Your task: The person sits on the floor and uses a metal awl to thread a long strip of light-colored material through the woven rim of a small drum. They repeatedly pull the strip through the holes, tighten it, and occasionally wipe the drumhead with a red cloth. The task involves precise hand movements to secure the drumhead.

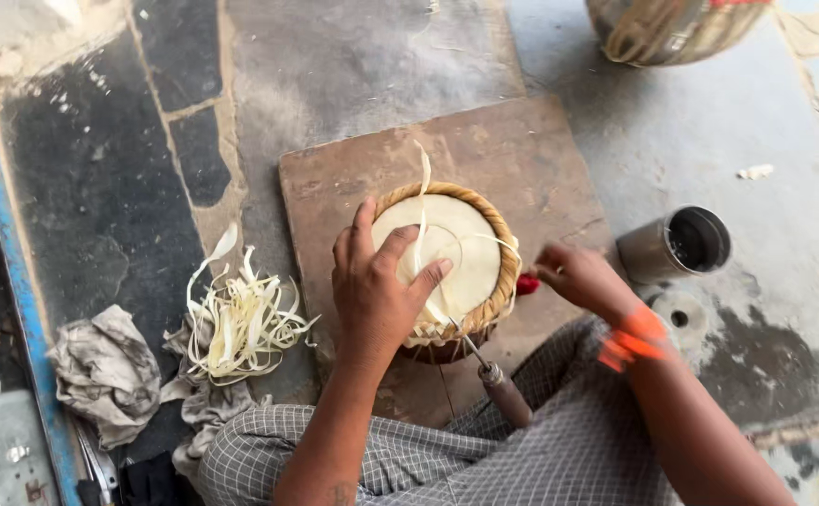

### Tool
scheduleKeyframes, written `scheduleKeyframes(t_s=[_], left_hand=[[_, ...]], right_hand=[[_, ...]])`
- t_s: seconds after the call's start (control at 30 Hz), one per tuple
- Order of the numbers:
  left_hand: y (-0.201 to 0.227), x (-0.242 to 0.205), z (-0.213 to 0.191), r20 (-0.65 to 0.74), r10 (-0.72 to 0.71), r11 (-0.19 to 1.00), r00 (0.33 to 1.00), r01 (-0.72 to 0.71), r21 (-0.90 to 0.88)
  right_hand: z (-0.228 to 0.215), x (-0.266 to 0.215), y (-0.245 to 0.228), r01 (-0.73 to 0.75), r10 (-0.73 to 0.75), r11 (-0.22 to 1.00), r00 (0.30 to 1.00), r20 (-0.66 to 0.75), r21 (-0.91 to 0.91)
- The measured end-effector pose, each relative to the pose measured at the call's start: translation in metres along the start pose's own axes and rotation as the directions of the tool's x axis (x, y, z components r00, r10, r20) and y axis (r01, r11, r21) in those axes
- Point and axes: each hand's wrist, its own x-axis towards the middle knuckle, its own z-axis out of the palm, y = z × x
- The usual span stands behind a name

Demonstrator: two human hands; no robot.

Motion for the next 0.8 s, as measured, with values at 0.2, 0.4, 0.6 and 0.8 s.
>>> scheduleKeyframes(t_s=[0.2, 0.4, 0.6, 0.8], left_hand=[[0.022, -0.009, 0.014, 0.011, 0.064, 0.997, 0.998, -0.064, 0.046], [0.018, -0.017, 0.009, 0.058, 0.023, 0.997, 0.998, -0.027, 0.074], [0.021, -0.023, 0.01, 0.028, 0.018, 0.998, 0.999, -0.019, 0.067], [0.027, -0.022, 0.009, 0.133, -0.19, 0.978, 0.973, 0.177, 0.108]], right_hand=[[0.082, 0.056, 0.011, 0.319, -0.323, 0.934, 0.946, 0.003, -0.162], [-0.009, 0.002, -0.01, -0.17, 0.113, 0.877, 0.982, 0.15, 0.449], [-0.068, -0.075, 0.073, 0.0, 0.178, 0.519, 0.978, -0.108, 0.855], [-0.094, -0.058, 0.177, -0.115, 0.368, 0.839, 0.84, -0.399, 0.531]])
